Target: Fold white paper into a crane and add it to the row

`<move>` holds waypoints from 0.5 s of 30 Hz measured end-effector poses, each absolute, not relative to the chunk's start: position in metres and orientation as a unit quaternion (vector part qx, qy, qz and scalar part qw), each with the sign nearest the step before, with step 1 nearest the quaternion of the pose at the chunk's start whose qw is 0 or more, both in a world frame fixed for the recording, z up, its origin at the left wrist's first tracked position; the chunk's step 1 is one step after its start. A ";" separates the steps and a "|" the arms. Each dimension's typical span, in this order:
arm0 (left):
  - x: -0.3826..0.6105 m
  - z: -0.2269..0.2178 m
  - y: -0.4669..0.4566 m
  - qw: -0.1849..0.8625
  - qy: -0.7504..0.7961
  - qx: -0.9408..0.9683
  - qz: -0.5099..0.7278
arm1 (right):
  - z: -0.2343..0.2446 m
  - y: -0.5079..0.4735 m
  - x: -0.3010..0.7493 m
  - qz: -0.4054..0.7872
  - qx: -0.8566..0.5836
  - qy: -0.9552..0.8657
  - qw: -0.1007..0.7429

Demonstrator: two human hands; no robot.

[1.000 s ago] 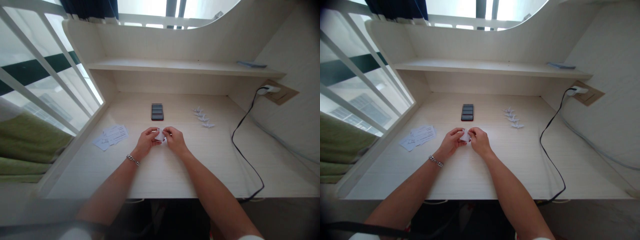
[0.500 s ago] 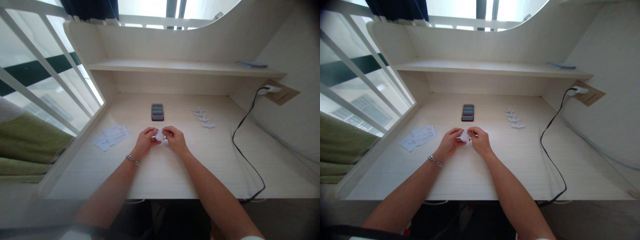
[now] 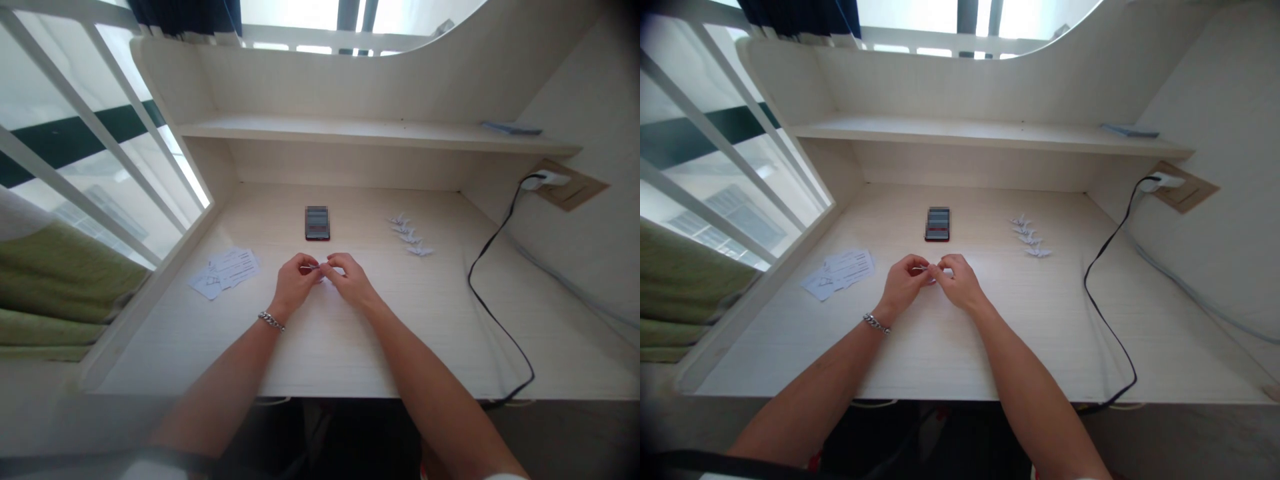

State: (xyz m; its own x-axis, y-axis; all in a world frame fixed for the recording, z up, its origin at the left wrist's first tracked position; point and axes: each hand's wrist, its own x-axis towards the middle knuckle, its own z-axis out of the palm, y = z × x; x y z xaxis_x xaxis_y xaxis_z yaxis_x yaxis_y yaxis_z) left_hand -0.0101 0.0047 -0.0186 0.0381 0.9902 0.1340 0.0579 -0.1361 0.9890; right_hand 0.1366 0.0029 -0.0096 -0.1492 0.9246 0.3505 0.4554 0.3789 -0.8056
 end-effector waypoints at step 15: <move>-0.007 -0.020 0.006 0.257 0.542 0.628 0.496 | -0.015 0.002 0.128 0.216 -0.583 -0.646 0.442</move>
